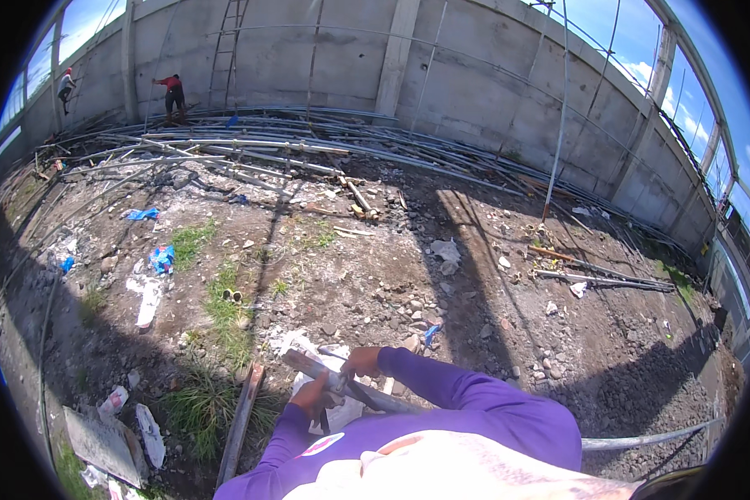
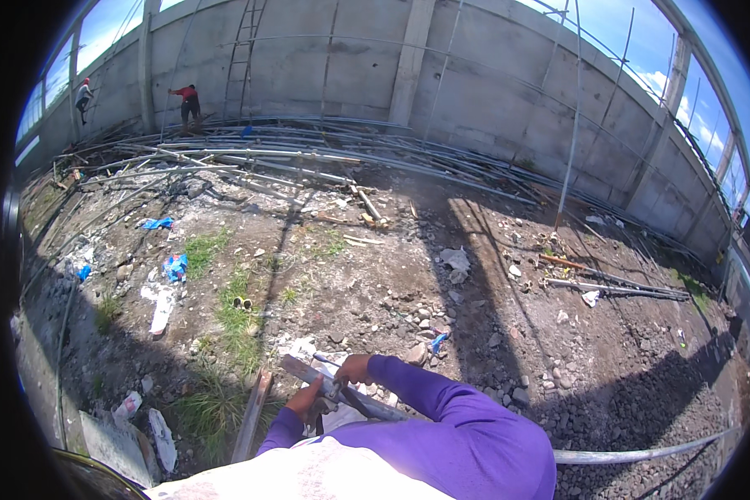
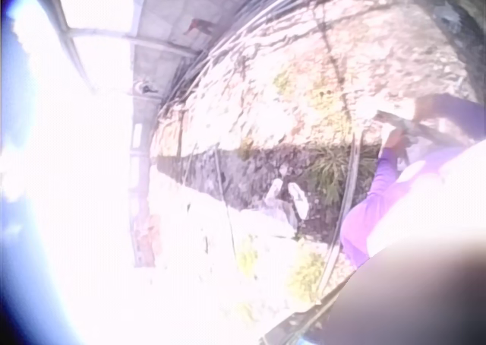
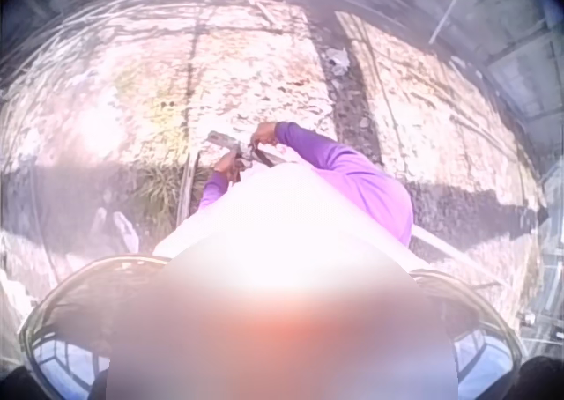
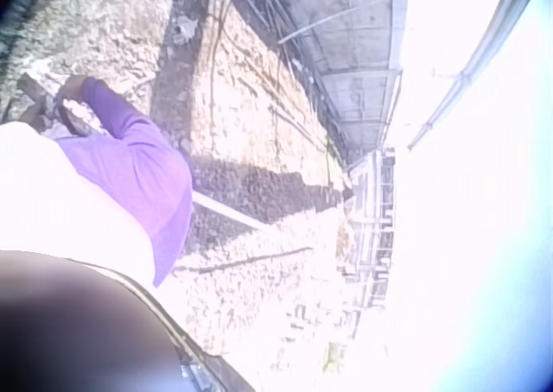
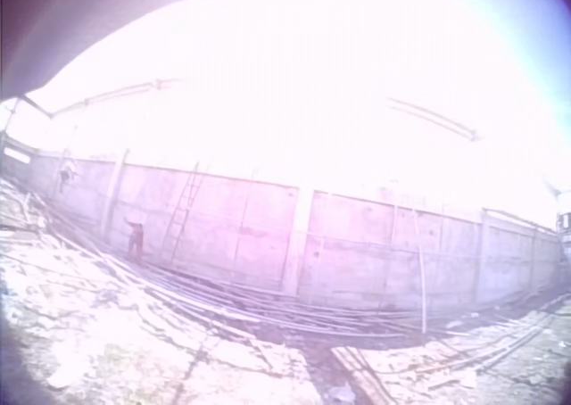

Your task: The person assembles scaffolding components on a construction site. They connect metal poles using clamps and tighten them with a wrench, then lift and position the assembled pole into place.

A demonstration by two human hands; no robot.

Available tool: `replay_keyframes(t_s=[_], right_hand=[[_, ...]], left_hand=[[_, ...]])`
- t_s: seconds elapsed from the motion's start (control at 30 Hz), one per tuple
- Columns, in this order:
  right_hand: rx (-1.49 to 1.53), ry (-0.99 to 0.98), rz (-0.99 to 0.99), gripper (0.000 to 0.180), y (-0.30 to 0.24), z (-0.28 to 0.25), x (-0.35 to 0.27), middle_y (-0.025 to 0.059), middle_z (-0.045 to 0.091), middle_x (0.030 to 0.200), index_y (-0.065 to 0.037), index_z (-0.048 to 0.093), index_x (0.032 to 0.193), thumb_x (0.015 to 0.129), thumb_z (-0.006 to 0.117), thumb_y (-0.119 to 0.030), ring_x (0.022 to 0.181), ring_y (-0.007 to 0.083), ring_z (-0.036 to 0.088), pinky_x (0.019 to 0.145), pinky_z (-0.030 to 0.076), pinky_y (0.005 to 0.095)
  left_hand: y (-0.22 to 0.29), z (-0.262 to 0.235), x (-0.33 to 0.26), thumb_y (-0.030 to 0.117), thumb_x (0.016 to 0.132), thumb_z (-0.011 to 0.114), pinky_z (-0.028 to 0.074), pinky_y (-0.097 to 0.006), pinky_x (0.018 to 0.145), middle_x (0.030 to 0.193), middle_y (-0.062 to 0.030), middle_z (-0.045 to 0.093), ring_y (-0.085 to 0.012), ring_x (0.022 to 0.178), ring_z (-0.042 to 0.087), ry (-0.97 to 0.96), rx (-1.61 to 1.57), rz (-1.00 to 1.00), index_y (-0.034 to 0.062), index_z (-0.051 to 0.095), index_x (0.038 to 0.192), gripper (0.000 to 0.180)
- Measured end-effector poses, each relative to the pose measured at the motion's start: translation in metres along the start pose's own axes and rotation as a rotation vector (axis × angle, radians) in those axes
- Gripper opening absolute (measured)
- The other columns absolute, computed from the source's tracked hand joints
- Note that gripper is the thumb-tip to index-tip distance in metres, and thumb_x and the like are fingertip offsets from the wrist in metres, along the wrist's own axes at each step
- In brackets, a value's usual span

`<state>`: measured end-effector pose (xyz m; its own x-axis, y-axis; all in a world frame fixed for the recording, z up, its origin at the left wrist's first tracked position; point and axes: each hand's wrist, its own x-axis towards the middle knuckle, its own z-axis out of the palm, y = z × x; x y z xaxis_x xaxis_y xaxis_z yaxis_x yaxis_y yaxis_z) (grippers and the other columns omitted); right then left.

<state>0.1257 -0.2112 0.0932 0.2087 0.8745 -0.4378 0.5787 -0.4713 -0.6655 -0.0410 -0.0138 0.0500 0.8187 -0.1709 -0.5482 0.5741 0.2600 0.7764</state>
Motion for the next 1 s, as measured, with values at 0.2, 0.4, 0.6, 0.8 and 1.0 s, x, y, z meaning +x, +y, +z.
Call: replay_keyframes(t_s=[0.2, 0.4, 0.6, 0.8, 1.0], right_hand=[[0.392, -0.103, 0.251, 0.021, -0.007, -0.014, -0.001, 0.0012, 0.052, 0.062, -0.006, 0.068, 0.090, 0.095, 0.053, -0.020, 0.047, 0.0141, 0.052, 0.040, 0.042, 0.0328], [0.327, -0.171, 0.208, 0.015, -0.005, -0.027, 0.000, 0.0015, 0.051, 0.062, -0.005, 0.063, 0.082, 0.089, 0.056, -0.016, 0.047, 0.0155, 0.053, 0.040, 0.043, 0.0335], [0.084, -0.158, -0.066, 0.008, 0.016, -0.029, 0.016, 0.0038, 0.054, 0.063, -0.004, 0.064, 0.084, 0.083, 0.060, -0.011, 0.050, 0.0181, 0.056, 0.040, 0.044, 0.0339], [0.439, -0.176, 0.347, 0.011, -0.013, -0.034, -0.005, 0.0018, 0.053, 0.061, -0.006, 0.067, 0.087, 0.086, 0.063, -0.016, 0.046, 0.0158, 0.050, 0.038, 0.037, 0.0346], [0.482, -0.153, 0.476, 0.028, -0.041, -0.039, -0.015, -0.0029, 0.049, 0.059, -0.011, 0.074, 0.097, 0.093, 0.064, -0.037, 0.044, 0.0102, 0.046, 0.038, 0.037, 0.0284]], left_hand=[[-0.012, -0.008, 0.020, 0.060, 0.103, 0.049, 0.053, -0.035, 0.077, 0.100, -0.0082, 0.072, -0.0192, 0.085, 0.067, -0.032, 0.036, 0.041, 0.0045, 0.066, 0.121, 0.061], [0.003, -0.001, 0.018, 0.060, 0.102, 0.050, 0.051, -0.035, 0.071, 0.095, -0.0079, 0.071, -0.0182, 0.079, 0.065, 0.011, -0.021, -0.081, 0.0047, 0.067, 0.117, 0.059], [0.025, 0.012, 0.000, 0.059, 0.100, 0.055, 0.052, -0.034, 0.065, 0.089, -0.0088, 0.072, -0.0180, 0.072, 0.065, 0.076, 0.029, -0.058, 0.0029, 0.070, 0.107, 0.059], [0.032, 0.026, -0.018, 0.056, 0.097, 0.060, 0.054, -0.034, 0.059, 0.086, -0.0112, 0.072, -0.0200, 0.066, 0.067, 0.162, 0.021, 0.013, -0.0014, 0.071, 0.102, 0.059], [0.031, 0.025, -0.017, 0.053, 0.095, 0.064, 0.056, -0.036, 0.058, 0.086, -0.0154, 0.072, -0.0249, 0.069, 0.071, 0.168, 0.031, 0.035, -0.0107, 0.066, 0.111, 0.066]])
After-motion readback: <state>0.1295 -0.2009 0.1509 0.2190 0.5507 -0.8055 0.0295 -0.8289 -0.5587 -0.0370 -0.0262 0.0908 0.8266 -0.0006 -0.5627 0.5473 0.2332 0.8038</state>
